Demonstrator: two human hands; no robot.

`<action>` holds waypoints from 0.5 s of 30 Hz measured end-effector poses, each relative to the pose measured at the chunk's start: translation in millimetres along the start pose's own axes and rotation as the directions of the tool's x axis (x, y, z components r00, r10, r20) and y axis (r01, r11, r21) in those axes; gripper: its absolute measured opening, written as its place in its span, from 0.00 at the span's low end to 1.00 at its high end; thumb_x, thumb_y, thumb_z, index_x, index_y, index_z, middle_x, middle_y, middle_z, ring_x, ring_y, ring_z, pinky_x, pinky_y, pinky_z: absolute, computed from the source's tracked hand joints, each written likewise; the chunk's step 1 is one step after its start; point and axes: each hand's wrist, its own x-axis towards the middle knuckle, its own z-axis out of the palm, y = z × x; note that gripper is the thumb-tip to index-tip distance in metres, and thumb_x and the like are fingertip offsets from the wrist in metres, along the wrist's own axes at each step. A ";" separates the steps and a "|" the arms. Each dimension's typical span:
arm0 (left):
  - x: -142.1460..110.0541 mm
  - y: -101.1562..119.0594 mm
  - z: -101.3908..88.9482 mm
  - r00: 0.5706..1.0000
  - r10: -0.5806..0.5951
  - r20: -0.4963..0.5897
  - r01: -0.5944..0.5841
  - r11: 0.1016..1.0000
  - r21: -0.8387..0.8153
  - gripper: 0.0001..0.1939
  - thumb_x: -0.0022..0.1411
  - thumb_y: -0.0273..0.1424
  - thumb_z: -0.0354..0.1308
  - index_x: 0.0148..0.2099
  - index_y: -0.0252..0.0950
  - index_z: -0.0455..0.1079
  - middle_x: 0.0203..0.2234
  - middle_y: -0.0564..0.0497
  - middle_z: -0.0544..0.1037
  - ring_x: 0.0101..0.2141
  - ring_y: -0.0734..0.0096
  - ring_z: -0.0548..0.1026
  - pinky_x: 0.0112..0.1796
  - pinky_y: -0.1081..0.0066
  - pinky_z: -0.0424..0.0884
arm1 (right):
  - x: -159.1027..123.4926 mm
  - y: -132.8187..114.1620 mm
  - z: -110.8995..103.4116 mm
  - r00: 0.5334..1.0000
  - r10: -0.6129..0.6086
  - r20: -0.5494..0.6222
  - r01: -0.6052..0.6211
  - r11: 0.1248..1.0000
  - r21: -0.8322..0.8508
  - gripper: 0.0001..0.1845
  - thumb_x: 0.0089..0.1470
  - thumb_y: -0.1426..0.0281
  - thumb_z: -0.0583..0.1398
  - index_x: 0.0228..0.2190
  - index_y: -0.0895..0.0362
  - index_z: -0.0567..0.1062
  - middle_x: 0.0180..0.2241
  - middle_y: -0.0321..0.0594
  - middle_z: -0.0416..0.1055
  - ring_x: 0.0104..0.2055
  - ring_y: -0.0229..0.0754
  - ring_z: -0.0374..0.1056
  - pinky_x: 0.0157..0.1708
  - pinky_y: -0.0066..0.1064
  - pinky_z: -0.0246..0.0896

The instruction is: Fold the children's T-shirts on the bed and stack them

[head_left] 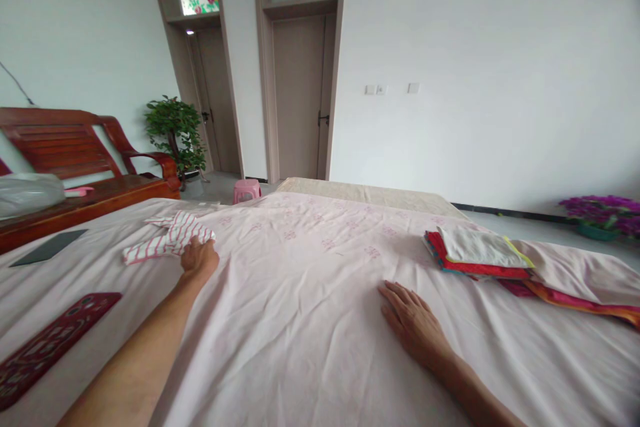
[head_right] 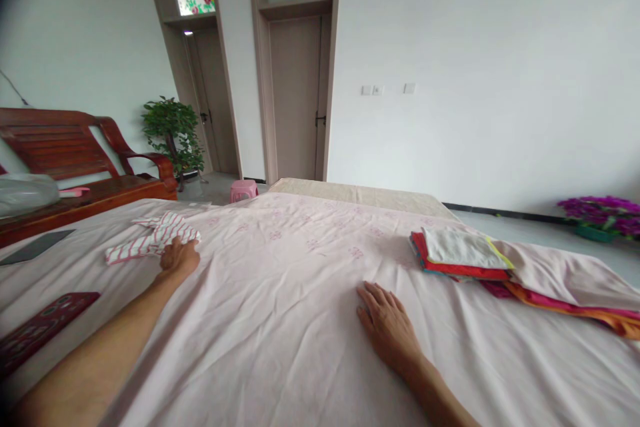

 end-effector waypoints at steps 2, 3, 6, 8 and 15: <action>11.1 -17.4 0.6 0.999 -0.023 0.032 0.023 0.999 0.024 0.17 0.53 0.25 0.56 0.45 0.28 0.74 0.55 0.30 0.66 0.53 0.37 0.67 0.50 0.44 0.64 | 0.0 -0.6 -0.7 1.000 0.001 0.003 -0.001 1.000 0.000 0.25 0.64 0.61 0.49 0.58 0.49 0.70 0.61 0.42 0.65 0.64 0.49 0.59 0.64 0.47 0.51; 16.1 -22.9 2.0 0.999 -0.025 0.048 0.024 0.999 0.028 0.15 0.51 0.25 0.56 0.43 0.28 0.74 0.56 0.30 0.67 0.53 0.36 0.67 0.50 0.43 0.64 | 0.0 -0.6 -0.9 1.000 0.004 0.005 -0.004 1.000 -0.002 0.25 0.64 0.61 0.49 0.58 0.49 0.70 0.62 0.42 0.65 0.64 0.49 0.59 0.64 0.47 0.51; 29.4 -30.6 8.2 0.997 -0.004 0.080 0.003 1.000 0.014 0.12 0.49 0.26 0.56 0.38 0.31 0.74 0.55 0.31 0.70 0.54 0.37 0.67 0.52 0.42 0.62 | -0.2 -0.4 -1.1 1.000 0.017 0.016 -0.017 1.000 -0.001 0.24 0.64 0.61 0.49 0.58 0.49 0.70 0.62 0.42 0.64 0.64 0.49 0.59 0.65 0.47 0.50; 36.3 -31.9 12.0 0.996 -0.005 0.091 0.006 1.000 -0.012 0.12 0.48 0.26 0.55 0.36 0.31 0.74 0.51 0.31 0.73 0.54 0.37 0.68 0.54 0.41 0.61 | -0.2 -0.7 -1.5 0.999 0.020 0.026 -0.021 1.000 0.005 0.24 0.64 0.62 0.49 0.58 0.49 0.70 0.62 0.42 0.64 0.64 0.49 0.58 0.65 0.48 0.49; 47.9 -24.2 6.7 0.998 -0.058 0.020 0.061 0.975 -0.212 0.13 0.47 0.25 0.54 0.36 0.25 0.73 0.41 0.26 0.77 0.53 0.32 0.70 0.53 0.44 0.63 | 0.5 -1.4 -3.5 0.999 0.024 0.037 -0.024 1.000 0.008 0.24 0.64 0.62 0.49 0.58 0.50 0.70 0.62 0.41 0.64 0.65 0.48 0.57 0.65 0.47 0.49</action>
